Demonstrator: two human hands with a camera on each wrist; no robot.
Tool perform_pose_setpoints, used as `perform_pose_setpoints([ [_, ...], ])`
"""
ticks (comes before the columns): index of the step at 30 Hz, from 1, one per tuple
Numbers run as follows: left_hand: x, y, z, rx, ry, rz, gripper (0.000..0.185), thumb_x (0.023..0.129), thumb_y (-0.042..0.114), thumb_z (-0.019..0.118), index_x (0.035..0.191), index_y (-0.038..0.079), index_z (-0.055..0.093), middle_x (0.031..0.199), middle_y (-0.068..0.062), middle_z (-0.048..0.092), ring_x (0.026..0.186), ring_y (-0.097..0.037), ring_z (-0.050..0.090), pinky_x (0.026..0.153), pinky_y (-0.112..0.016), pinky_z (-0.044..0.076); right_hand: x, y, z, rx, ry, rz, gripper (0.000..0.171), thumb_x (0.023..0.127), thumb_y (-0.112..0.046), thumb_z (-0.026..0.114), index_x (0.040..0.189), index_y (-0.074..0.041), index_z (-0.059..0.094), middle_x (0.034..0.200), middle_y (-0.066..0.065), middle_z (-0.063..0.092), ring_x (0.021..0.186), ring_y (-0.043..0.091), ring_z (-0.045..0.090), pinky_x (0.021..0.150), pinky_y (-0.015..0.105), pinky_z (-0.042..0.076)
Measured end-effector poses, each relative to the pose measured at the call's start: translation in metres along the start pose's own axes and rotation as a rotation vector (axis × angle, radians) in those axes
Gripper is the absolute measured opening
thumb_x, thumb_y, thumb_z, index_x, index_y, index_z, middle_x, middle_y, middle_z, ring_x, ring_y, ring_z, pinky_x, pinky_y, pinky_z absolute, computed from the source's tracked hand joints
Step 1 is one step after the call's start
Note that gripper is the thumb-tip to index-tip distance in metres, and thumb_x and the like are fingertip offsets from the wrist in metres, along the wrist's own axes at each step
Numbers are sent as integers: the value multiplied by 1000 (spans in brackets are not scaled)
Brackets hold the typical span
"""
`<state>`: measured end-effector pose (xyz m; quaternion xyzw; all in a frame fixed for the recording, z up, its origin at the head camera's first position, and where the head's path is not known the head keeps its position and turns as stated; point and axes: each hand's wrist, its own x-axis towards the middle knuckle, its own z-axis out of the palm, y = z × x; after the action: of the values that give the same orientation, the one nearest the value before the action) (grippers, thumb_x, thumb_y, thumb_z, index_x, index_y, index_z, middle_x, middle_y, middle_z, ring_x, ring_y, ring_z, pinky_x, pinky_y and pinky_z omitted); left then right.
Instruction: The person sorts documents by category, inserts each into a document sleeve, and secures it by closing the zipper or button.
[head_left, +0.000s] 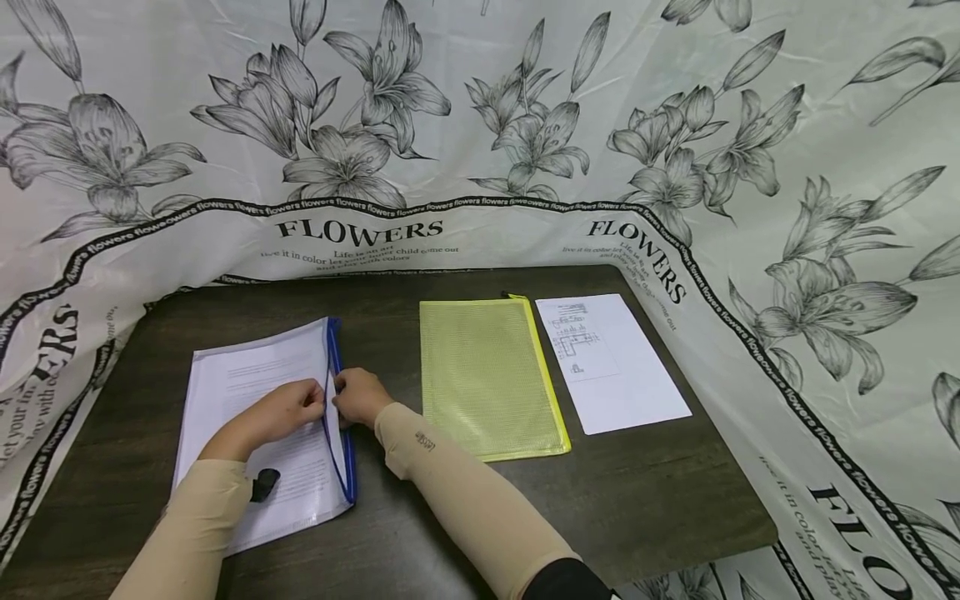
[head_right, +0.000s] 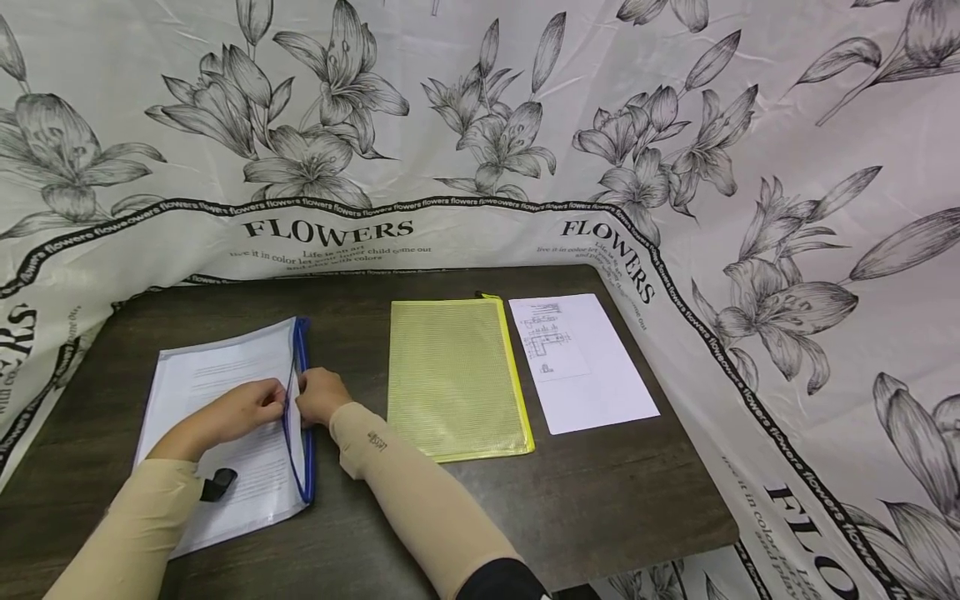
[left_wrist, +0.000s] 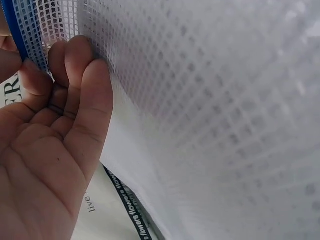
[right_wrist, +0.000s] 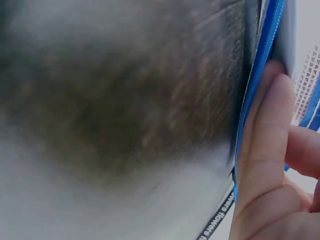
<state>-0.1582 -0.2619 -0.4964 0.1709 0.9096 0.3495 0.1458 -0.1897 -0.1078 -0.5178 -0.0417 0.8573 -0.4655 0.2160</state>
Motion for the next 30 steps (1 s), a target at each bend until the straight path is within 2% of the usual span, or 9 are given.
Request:
perform_pose_setpoints([
  [6,1,1,-1,29,2,34,7,91,6,59,87,6,54,76,2,50,69,-13,45,60,-27,36,-1,-4,0,-29,16,3,15,91,6,66,103,-3,70,80,8,65,47,15,59,44,26,51],
  [10,3,-1,0,39,1,37,7,91,5,60,87,7,54,76,3,50,68,-12,45,60,-27,36,1,-4,2,-48,21,-4,13,91,5,67,100,-4,69,82,7,65,49,14,58,44,25,50],
  [17,3,-1,-2,12,3,35,5,90,6,59,88,6,54,77,1,50,69,-13,45,60,-27,36,3,-4,-1,1,-2,6,7,93,4,64,90,-2,67,74,8,61,45,16,60,45,27,52],
  [25,1,-7,-2,-25,-2,11,5,89,6,59,89,7,54,78,1,50,71,-14,46,62,-27,37,10,-11,-8,-97,-22,-18,29,94,-1,61,65,-5,58,60,3,59,43,11,58,44,22,49],
  [30,-1,-11,-2,-55,-18,6,4,91,6,58,91,6,54,79,1,50,72,-14,46,63,-27,36,21,-14,-13,-79,-50,13,38,97,-3,59,60,-9,51,54,4,55,44,14,57,46,24,50],
])
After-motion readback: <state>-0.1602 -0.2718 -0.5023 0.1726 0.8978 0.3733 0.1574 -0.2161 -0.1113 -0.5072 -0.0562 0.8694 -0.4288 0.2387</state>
